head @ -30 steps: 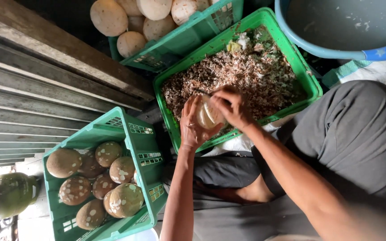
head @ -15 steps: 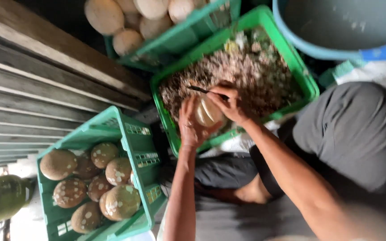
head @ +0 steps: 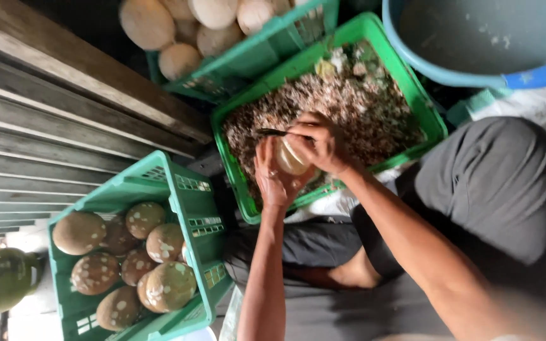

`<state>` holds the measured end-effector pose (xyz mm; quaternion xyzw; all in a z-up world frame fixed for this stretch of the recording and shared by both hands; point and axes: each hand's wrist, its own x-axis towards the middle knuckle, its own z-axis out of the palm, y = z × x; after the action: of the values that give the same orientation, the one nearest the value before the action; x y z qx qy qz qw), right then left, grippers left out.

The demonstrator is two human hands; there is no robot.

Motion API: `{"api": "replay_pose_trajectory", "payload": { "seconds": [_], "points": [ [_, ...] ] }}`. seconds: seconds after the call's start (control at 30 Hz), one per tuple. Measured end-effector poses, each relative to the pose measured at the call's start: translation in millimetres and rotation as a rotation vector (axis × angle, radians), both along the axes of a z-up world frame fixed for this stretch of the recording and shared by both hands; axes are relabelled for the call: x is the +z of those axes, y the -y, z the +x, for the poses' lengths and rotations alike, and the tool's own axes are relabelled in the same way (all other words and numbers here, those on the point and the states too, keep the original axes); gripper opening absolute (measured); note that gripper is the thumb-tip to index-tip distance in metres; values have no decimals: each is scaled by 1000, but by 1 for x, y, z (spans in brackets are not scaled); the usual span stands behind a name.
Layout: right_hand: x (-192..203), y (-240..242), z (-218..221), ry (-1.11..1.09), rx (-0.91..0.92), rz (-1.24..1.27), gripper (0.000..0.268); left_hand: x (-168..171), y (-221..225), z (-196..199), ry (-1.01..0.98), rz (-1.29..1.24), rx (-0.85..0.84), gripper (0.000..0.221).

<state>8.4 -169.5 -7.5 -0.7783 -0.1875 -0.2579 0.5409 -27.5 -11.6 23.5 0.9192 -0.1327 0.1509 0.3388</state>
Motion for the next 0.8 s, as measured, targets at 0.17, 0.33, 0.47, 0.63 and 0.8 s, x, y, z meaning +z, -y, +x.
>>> {"api": "replay_pose_trajectory", "payload": {
  "seconds": [0.17,0.33,0.47,0.63,0.8],
  "points": [
    [4,-12,-18,-24,93,97,7,-24,-6,1,-59,14,44,115],
    [-8,0,-18,-136,-120,130,14,17,18,-3,-71,72,95,119],
    [7,-6,-28,-109,7,229,11,15,10,-1,-106,119,63,126],
    [-19,-8,-19,-71,33,285,10,8,13,2,-98,35,65,118],
    [-1,-8,-42,-180,-118,256,16,7,13,-6,-36,32,62,113]
  ]
}}
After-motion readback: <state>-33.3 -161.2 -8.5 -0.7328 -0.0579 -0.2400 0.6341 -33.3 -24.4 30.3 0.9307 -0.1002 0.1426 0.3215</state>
